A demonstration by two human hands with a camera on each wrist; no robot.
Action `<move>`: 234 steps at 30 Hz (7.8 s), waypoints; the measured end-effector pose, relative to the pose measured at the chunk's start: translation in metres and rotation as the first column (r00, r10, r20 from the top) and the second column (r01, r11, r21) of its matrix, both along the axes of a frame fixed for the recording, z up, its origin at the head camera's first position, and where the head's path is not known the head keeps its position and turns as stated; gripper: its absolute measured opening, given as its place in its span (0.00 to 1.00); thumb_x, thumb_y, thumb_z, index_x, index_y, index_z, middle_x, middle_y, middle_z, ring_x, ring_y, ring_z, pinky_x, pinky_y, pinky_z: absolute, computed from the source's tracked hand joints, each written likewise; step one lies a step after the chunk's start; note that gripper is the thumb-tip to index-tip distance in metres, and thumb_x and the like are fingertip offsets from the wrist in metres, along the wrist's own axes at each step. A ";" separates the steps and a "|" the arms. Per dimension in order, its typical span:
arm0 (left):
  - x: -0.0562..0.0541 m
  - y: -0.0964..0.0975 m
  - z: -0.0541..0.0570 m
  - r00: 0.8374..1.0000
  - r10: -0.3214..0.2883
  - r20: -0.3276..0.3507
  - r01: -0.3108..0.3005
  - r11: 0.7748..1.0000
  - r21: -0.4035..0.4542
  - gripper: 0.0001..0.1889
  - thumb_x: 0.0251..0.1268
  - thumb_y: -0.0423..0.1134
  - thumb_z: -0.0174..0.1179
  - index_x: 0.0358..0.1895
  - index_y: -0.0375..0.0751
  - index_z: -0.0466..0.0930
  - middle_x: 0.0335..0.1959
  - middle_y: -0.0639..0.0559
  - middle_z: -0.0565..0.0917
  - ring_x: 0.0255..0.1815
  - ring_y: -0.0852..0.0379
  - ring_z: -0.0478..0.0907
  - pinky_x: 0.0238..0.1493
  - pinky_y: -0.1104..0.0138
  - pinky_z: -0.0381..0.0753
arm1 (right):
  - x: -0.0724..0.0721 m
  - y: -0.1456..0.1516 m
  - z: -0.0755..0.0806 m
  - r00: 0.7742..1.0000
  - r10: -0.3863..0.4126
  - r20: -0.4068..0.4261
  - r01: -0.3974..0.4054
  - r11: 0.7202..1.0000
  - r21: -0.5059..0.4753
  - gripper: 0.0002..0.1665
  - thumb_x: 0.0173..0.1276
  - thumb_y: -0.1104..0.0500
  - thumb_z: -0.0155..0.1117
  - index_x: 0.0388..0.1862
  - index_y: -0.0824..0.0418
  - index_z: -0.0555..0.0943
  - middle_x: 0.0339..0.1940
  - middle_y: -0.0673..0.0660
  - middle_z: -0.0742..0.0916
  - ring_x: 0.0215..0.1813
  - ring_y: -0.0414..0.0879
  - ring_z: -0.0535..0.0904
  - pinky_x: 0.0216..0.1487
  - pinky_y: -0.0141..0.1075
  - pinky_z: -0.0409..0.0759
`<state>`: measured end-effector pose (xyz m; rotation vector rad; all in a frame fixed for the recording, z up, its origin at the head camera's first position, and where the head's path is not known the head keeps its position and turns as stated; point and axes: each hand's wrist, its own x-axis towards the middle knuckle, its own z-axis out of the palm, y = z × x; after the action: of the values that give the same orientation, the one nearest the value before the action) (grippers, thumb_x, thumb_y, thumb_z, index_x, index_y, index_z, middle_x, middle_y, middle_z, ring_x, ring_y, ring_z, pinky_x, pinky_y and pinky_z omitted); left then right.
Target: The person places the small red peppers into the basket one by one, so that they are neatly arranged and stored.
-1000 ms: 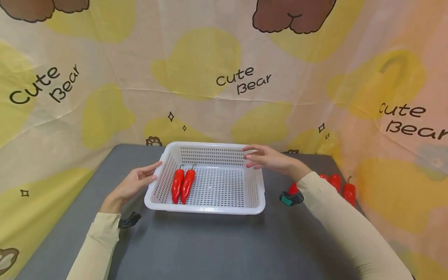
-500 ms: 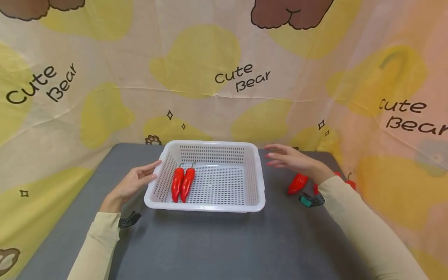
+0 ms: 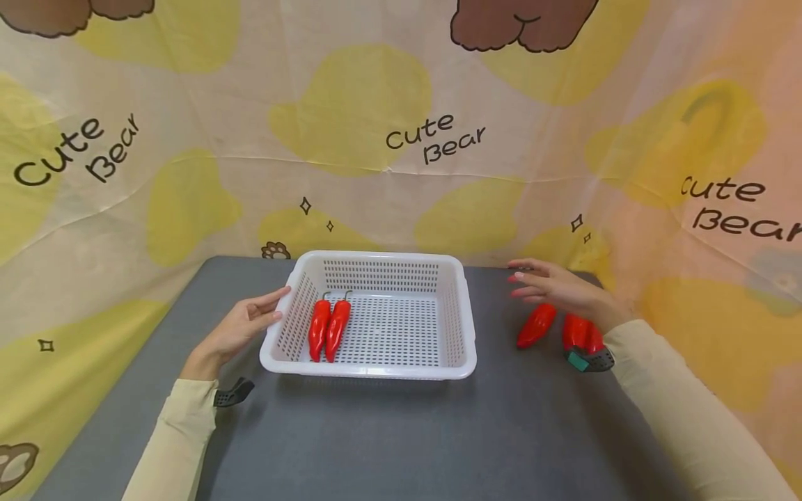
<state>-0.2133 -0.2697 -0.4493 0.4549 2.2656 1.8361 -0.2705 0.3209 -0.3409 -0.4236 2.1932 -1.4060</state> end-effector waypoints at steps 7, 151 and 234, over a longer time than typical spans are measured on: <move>0.001 0.000 0.000 1.000 0.009 0.001 -0.009 1.000 -0.008 0.33 0.75 0.35 0.58 0.79 0.39 0.58 0.76 0.32 0.65 0.59 0.67 0.80 0.59 0.74 0.80 | 0.000 0.023 -0.003 1.000 -0.010 0.001 0.010 1.000 -0.015 0.20 0.84 0.52 0.43 0.71 0.49 0.63 0.56 0.34 0.80 0.55 0.34 0.85 0.58 0.27 0.81; 0.001 -0.001 0.001 0.999 0.029 0.024 -0.028 0.999 -0.034 0.33 0.75 0.38 0.58 0.79 0.42 0.59 0.77 0.35 0.65 0.63 0.64 0.79 0.62 0.70 0.79 | -0.001 -0.082 -0.001 0.972 0.009 -0.233 -0.028 0.997 -0.078 0.43 0.75 0.65 0.56 0.84 0.52 0.51 0.83 0.62 0.56 0.76 0.64 0.60 0.58 0.27 0.78; -0.001 -0.001 0.005 1.000 0.019 0.006 -0.019 1.000 0.006 0.33 0.75 0.34 0.57 0.79 0.38 0.58 0.79 0.35 0.62 0.60 0.71 0.78 0.57 0.74 0.80 | -0.034 -0.266 -0.071 0.914 0.405 0.003 -0.396 0.892 0.218 0.32 0.67 0.59 0.70 0.69 0.53 0.72 0.64 0.58 0.75 0.62 0.55 0.74 0.51 0.42 0.85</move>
<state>-0.2143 -0.2709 -0.4440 0.4297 2.2683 1.8510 -0.3050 0.0550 -0.4121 -0.7814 2.1042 -0.9356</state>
